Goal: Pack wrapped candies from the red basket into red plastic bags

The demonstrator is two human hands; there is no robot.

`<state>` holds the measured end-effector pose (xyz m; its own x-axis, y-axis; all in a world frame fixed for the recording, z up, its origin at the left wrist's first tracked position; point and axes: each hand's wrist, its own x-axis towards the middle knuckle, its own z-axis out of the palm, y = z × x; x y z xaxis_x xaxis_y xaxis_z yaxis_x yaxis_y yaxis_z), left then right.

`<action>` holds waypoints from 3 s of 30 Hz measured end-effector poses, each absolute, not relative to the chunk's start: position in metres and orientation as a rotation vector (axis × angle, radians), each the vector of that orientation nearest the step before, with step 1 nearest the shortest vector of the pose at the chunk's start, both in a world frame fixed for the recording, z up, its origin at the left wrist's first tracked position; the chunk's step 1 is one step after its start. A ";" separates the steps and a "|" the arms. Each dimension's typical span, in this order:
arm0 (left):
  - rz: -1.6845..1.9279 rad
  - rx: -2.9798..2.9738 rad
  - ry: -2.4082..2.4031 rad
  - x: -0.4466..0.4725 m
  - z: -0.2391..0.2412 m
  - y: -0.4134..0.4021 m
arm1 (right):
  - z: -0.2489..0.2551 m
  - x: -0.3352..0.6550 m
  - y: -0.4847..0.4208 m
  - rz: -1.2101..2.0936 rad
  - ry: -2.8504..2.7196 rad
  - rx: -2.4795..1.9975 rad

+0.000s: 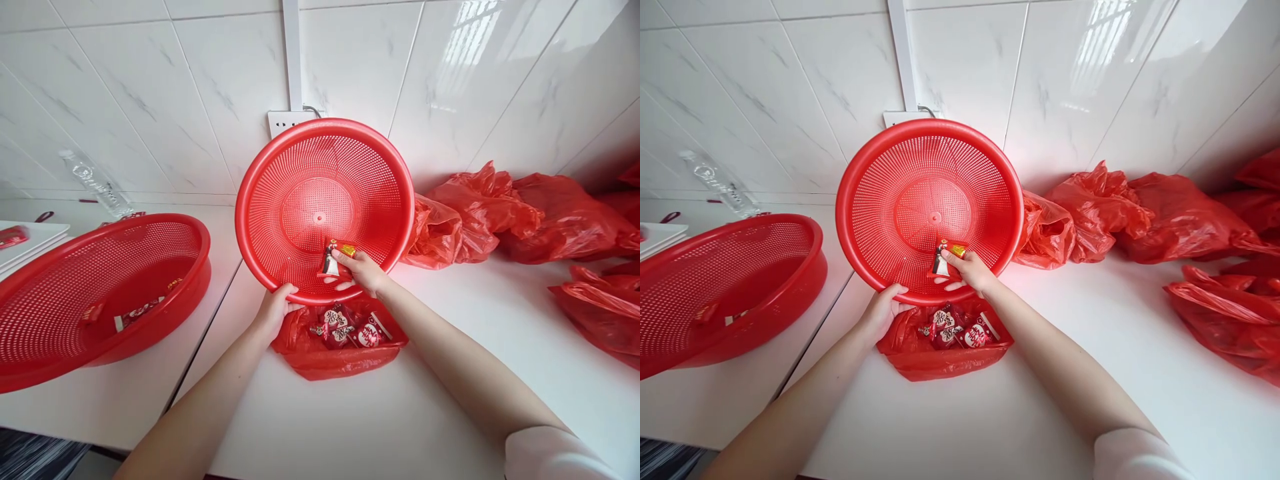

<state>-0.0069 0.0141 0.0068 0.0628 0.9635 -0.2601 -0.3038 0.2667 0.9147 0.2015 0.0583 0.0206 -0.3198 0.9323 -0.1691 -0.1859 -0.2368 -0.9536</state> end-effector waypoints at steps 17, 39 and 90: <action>1.137 0.784 1.074 -0.005 0.006 0.016 | 0.038 0.212 0.054 1.647 -1.168 -0.939; 1.112 0.787 1.061 -0.007 0.001 0.017 | 0.032 0.208 0.055 1.287 -1.326 -0.892; 1.177 0.765 1.060 -0.007 0.009 0.017 | 0.069 0.217 0.028 1.361 -1.634 -0.867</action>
<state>-0.0065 0.0173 0.0095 0.0377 0.9684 -0.2466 -0.3464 0.2441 0.9058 0.2172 0.0278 0.0688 -0.4265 0.8902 0.1604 0.0035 0.1790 -0.9838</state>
